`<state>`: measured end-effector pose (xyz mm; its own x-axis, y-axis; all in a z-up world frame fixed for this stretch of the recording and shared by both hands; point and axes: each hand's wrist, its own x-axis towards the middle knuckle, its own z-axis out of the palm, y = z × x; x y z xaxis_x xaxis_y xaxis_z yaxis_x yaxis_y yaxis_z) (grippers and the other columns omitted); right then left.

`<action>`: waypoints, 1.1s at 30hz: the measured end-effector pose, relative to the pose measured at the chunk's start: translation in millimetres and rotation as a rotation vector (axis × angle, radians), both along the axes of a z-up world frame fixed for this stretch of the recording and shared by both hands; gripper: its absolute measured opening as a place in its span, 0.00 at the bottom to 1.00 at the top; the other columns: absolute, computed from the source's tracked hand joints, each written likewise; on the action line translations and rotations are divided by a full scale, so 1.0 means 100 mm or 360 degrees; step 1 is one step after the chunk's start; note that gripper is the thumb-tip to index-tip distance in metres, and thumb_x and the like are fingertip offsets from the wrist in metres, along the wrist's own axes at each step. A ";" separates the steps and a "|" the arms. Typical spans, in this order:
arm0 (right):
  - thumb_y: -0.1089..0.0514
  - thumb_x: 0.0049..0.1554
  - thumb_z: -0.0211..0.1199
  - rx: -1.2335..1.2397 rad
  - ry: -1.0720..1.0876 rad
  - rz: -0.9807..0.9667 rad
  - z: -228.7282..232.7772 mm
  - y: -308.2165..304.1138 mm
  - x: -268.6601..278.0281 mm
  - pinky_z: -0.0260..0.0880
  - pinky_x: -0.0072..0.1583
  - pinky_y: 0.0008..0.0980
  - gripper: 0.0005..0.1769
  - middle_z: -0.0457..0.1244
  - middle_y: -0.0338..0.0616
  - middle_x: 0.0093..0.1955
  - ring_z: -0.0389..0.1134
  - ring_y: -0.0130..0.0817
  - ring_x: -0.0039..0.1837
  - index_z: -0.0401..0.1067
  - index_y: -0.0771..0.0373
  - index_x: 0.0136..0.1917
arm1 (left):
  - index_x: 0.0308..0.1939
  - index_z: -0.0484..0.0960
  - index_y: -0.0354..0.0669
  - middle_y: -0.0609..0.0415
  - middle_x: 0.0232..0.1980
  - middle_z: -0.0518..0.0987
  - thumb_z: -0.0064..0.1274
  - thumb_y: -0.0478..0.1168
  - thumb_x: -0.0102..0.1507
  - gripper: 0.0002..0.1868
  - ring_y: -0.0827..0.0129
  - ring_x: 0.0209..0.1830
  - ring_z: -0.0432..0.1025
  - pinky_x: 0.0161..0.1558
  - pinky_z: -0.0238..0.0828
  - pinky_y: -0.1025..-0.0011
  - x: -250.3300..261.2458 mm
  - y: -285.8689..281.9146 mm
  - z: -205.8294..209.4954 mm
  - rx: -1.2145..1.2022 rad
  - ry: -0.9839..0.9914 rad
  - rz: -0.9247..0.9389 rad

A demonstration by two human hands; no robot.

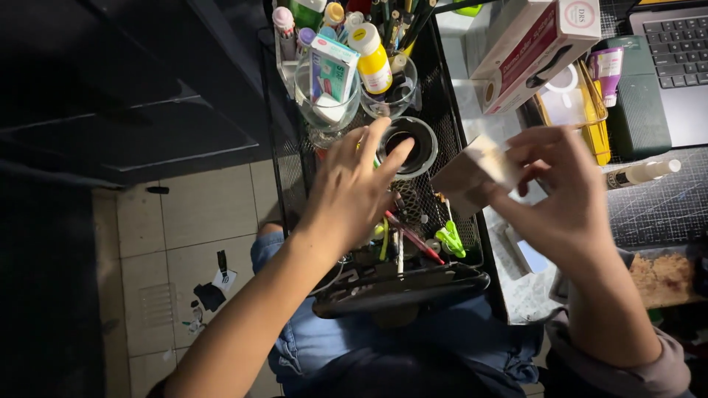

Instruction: Organizing various stationary and office supplies in a rolling cart.

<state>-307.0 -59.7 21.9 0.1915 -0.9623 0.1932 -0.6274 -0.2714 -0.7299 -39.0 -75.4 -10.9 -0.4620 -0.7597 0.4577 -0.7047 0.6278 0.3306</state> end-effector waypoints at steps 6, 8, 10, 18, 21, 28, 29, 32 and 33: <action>0.70 0.59 0.68 -0.0158 -0.0357 -0.0050 0.03 -0.06 -0.18 0.77 0.59 0.29 0.21 0.61 0.45 0.58 0.70 0.29 0.59 0.60 0.69 0.60 | 0.49 0.82 0.34 0.38 0.71 0.65 0.59 0.27 0.59 0.14 0.47 0.65 0.69 0.64 0.69 0.56 0.06 -0.04 -0.12 0.0213 0.0075 -0.0003; 0.71 0.59 0.70 -0.0191 -0.0276 -0.0073 0.01 -0.10 -0.19 0.75 0.59 0.29 0.22 0.62 0.47 0.60 0.69 0.30 0.61 0.61 0.70 0.61 | 0.50 0.82 0.33 0.38 0.75 0.63 0.57 0.26 0.56 0.17 0.48 0.66 0.71 0.63 0.72 0.60 0.15 -0.05 -0.15 0.0285 -0.0045 0.0014; 0.71 0.59 0.70 -0.0194 -0.0263 -0.0057 -0.03 -0.14 -0.19 0.75 0.58 0.29 0.22 0.62 0.47 0.60 0.69 0.30 0.61 0.61 0.70 0.61 | 0.47 0.82 0.33 0.40 0.75 0.63 0.60 0.30 0.54 0.17 0.47 0.66 0.71 0.62 0.72 0.58 0.20 -0.04 0.08 0.0410 -0.0001 -0.0012; 0.67 0.58 0.72 -0.0150 -0.0171 -0.0103 -0.06 -0.11 -0.04 0.73 0.55 0.29 0.23 0.63 0.45 0.61 0.68 0.28 0.59 0.64 0.67 0.62 | 0.41 0.82 0.35 0.42 0.73 0.68 0.65 0.41 0.59 0.14 0.47 0.71 0.68 0.69 0.66 0.57 0.22 -0.10 0.13 0.0334 0.0112 -0.0142; 0.66 0.57 0.72 -0.0149 -0.0125 -0.0119 -0.06 -0.08 -0.04 0.73 0.54 0.30 0.24 0.64 0.44 0.61 0.69 0.28 0.59 0.64 0.67 0.62 | 0.41 0.83 0.34 0.44 0.71 0.70 0.65 0.41 0.57 0.14 0.49 0.69 0.69 0.68 0.67 0.57 0.16 -0.12 0.21 0.0515 0.0170 -0.0089; 0.64 0.56 0.72 -0.0127 -0.0177 -0.0179 -0.06 -0.03 -0.06 0.72 0.54 0.29 0.23 0.64 0.43 0.61 0.68 0.27 0.58 0.65 0.67 0.61 | 0.53 0.82 0.34 0.40 0.68 0.70 0.65 0.44 0.61 0.21 0.48 0.64 0.71 0.65 0.67 0.54 0.09 -0.07 0.15 0.0294 0.0060 -0.0041; 0.64 0.56 0.72 -0.0132 -0.0195 -0.0159 -0.06 -0.02 -0.06 0.72 0.54 0.28 0.23 0.64 0.43 0.61 0.69 0.27 0.58 0.65 0.67 0.61 | 0.55 0.81 0.36 0.41 0.68 0.71 0.64 0.42 0.62 0.20 0.49 0.63 0.73 0.65 0.69 0.57 0.08 -0.06 0.11 0.0240 0.0087 -0.0008; 0.64 0.56 0.73 -0.0117 -0.0227 -0.0143 -0.10 0.00 -0.03 0.72 0.54 0.28 0.24 0.64 0.43 0.60 0.68 0.26 0.57 0.66 0.66 0.61 | 0.61 0.74 0.35 0.42 0.66 0.72 0.65 0.42 0.62 0.27 0.54 0.54 0.79 0.56 0.77 0.64 0.08 -0.09 0.18 0.0506 0.0329 -0.0054; 0.64 0.56 0.73 -0.0119 -0.0226 -0.0145 -0.10 -0.01 0.00 0.72 0.54 0.28 0.24 0.64 0.43 0.60 0.68 0.26 0.57 0.66 0.66 0.61 | 0.61 0.74 0.35 0.42 0.66 0.72 0.65 0.42 0.62 0.27 0.54 0.54 0.79 0.56 0.77 0.64 0.06 -0.09 0.18 0.0505 0.0330 -0.0056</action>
<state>-307.0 -60.3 11.8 0.0701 -0.9564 0.2835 -0.5441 -0.2748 -0.7928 -33.2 -84.1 6.7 -0.4126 -0.8639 0.2888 -0.5822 0.4940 0.6458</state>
